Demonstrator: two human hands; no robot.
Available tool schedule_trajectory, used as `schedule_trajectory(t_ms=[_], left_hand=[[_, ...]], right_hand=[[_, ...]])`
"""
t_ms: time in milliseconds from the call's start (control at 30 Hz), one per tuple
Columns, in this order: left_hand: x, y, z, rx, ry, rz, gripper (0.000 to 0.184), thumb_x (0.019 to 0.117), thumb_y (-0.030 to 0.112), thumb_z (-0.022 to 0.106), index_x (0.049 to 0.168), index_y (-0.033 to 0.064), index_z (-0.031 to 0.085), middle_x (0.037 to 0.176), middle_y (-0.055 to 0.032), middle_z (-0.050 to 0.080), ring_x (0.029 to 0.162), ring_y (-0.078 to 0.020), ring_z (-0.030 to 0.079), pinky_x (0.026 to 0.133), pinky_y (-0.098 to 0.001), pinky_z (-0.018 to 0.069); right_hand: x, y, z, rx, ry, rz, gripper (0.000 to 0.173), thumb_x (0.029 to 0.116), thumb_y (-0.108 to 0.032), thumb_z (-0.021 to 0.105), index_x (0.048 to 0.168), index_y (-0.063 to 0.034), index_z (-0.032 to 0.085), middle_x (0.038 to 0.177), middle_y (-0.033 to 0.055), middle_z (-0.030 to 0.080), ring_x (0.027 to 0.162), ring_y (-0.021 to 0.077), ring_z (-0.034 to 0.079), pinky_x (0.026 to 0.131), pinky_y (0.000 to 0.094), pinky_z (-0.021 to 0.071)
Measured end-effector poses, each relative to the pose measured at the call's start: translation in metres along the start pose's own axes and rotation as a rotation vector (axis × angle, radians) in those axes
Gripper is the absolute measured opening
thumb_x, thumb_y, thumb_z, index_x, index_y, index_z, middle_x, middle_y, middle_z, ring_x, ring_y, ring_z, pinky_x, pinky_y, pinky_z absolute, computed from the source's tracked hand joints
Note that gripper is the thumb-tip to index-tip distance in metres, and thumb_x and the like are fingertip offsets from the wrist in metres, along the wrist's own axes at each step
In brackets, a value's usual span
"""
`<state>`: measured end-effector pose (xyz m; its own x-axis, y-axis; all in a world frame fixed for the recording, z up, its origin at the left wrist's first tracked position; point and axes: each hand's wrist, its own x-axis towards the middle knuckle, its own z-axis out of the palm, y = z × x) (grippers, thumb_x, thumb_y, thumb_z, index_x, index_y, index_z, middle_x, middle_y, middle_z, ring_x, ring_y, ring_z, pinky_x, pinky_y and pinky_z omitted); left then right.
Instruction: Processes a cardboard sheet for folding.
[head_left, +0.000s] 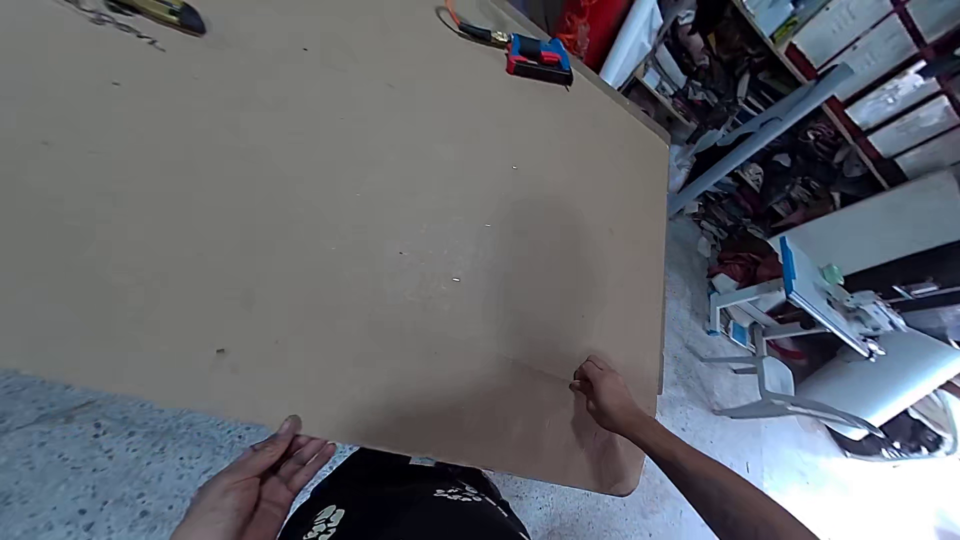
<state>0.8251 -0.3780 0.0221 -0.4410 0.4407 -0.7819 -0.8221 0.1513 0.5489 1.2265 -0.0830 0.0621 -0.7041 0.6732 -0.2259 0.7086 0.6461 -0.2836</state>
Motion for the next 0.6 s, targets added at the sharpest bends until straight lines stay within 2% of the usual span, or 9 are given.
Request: schedule_trajectory(t_ms=[33, 100, 167, 267, 333, 367, 500, 533, 600], left_hand=[[-0.008, -0.011, -0.002, -0.017, 0.002, -0.011, 0.026, 0.1067, 0.025, 0.054, 0.121, 0.0036, 0.056, 0.096, -0.0093, 0.073, 0.086, -0.0206, 0.075, 0.083, -0.0387, 0.0640], [-0.023, -0.034, -0.007, -0.041, 0.016, -0.038, 0.026, 0.1075, 0.023, 0.053, 0.124, 0.0022, 0.055, 0.098, -0.0107, 0.074, 0.089, -0.0220, 0.076, 0.083, -0.0387, 0.0642], [-0.036, -0.058, -0.011, -0.045, 0.043, -0.051, 0.025, 0.1072, 0.021, 0.053, 0.122, 0.0011, 0.055, 0.096, -0.0113, 0.074, 0.087, -0.0223, 0.076, 0.081, -0.0385, 0.0645], [-0.055, -0.091, -0.028, -0.013, 0.101, -0.035, 0.023, 0.1063, 0.021, 0.055, 0.117, 0.0004, 0.057, 0.093, -0.0116, 0.073, 0.084, -0.0231, 0.075, 0.079, -0.0401, 0.0645], [-0.065, -0.111, -0.042, -0.013, 0.124, -0.021, 0.021, 0.1066, 0.021, 0.054, 0.115, 0.0017, 0.058, 0.091, -0.0097, 0.072, 0.083, -0.0215, 0.075, 0.080, -0.0398, 0.0644], [-0.073, -0.122, -0.048, -0.023, 0.151, -0.018, 0.020, 0.1066, 0.022, 0.054, 0.114, 0.0030, 0.059, 0.090, -0.0079, 0.072, 0.082, -0.0198, 0.074, 0.080, -0.0388, 0.0642], [-0.097, -0.156, -0.057, -0.007, 0.201, -0.022, 0.021, 0.1085, 0.024, 0.050, 0.108, 0.0059, 0.060, 0.086, -0.0032, 0.071, 0.077, -0.0157, 0.073, 0.078, -0.0353, 0.0641], [-0.102, -0.165, -0.059, 0.002, 0.195, -0.031, 0.022, 0.1085, 0.024, 0.050, 0.109, 0.0047, 0.060, 0.086, -0.0041, 0.072, 0.077, -0.0166, 0.073, 0.077, -0.0360, 0.0644], [-0.106, -0.176, -0.062, 0.022, 0.181, -0.045, 0.022, 0.1084, 0.024, 0.051, 0.112, 0.0040, 0.059, 0.088, -0.0050, 0.071, 0.076, -0.0173, 0.073, 0.076, -0.0366, 0.0645]], right_hand=[[-0.002, 0.001, 0.003, -0.049, 0.009, -0.044, 0.011, 0.0990, -0.020, 0.065, 0.095, -0.0101, 0.067, 0.095, 0.0053, 0.063, 0.089, 0.0196, 0.066, 0.077, 0.0391, 0.0595], [-0.003, 0.015, 0.004, -0.206, 0.030, -0.366, 0.008, 0.0955, -0.007, 0.064, 0.102, -0.0095, 0.068, 0.103, 0.0071, 0.067, 0.101, 0.0223, 0.066, 0.092, 0.0395, 0.0567], [0.004, 0.028, -0.001, -0.321, 0.035, -0.591, 0.012, 0.0936, -0.006, 0.064, 0.105, -0.0093, 0.068, 0.105, 0.0075, 0.068, 0.103, 0.0251, 0.065, 0.094, 0.0434, 0.0536], [-0.004, 0.017, 0.009, -0.278, 0.093, -0.296, 0.007, 0.0948, -0.019, 0.065, 0.096, -0.0125, 0.067, 0.097, 0.0058, 0.065, 0.095, 0.0255, 0.064, 0.083, 0.0482, 0.0506], [-0.010, 0.001, 0.008, -0.258, 0.101, -0.094, 0.016, 0.0970, -0.026, 0.066, 0.096, -0.0095, 0.067, 0.097, 0.0101, 0.066, 0.095, 0.0306, 0.065, 0.083, 0.0540, 0.0500], [-0.014, -0.001, 0.008, -0.263, 0.102, -0.112, 0.017, 0.0988, -0.025, 0.065, 0.096, -0.0082, 0.068, 0.097, 0.0116, 0.067, 0.095, 0.0319, 0.065, 0.084, 0.0553, 0.0496], [-0.025, 0.023, -0.008, -0.284, 0.158, -0.662, 0.014, 0.1026, -0.015, 0.056, 0.101, -0.0087, 0.068, 0.102, 0.0096, 0.068, 0.102, 0.0282, 0.066, 0.098, 0.0523, 0.0480], [-0.029, 0.030, -0.021, -0.232, 0.158, -0.634, 0.014, 0.1009, -0.011, 0.057, 0.103, -0.0067, 0.070, 0.105, 0.0114, 0.070, 0.104, 0.0292, 0.068, 0.098, 0.0518, 0.0513], [-0.040, 0.050, -0.060, -0.113, 0.266, -0.319, 0.013, 0.0986, -0.004, 0.059, 0.106, -0.0006, 0.068, 0.108, 0.0157, 0.070, 0.102, 0.0309, 0.069, 0.092, 0.0512, 0.0563]])
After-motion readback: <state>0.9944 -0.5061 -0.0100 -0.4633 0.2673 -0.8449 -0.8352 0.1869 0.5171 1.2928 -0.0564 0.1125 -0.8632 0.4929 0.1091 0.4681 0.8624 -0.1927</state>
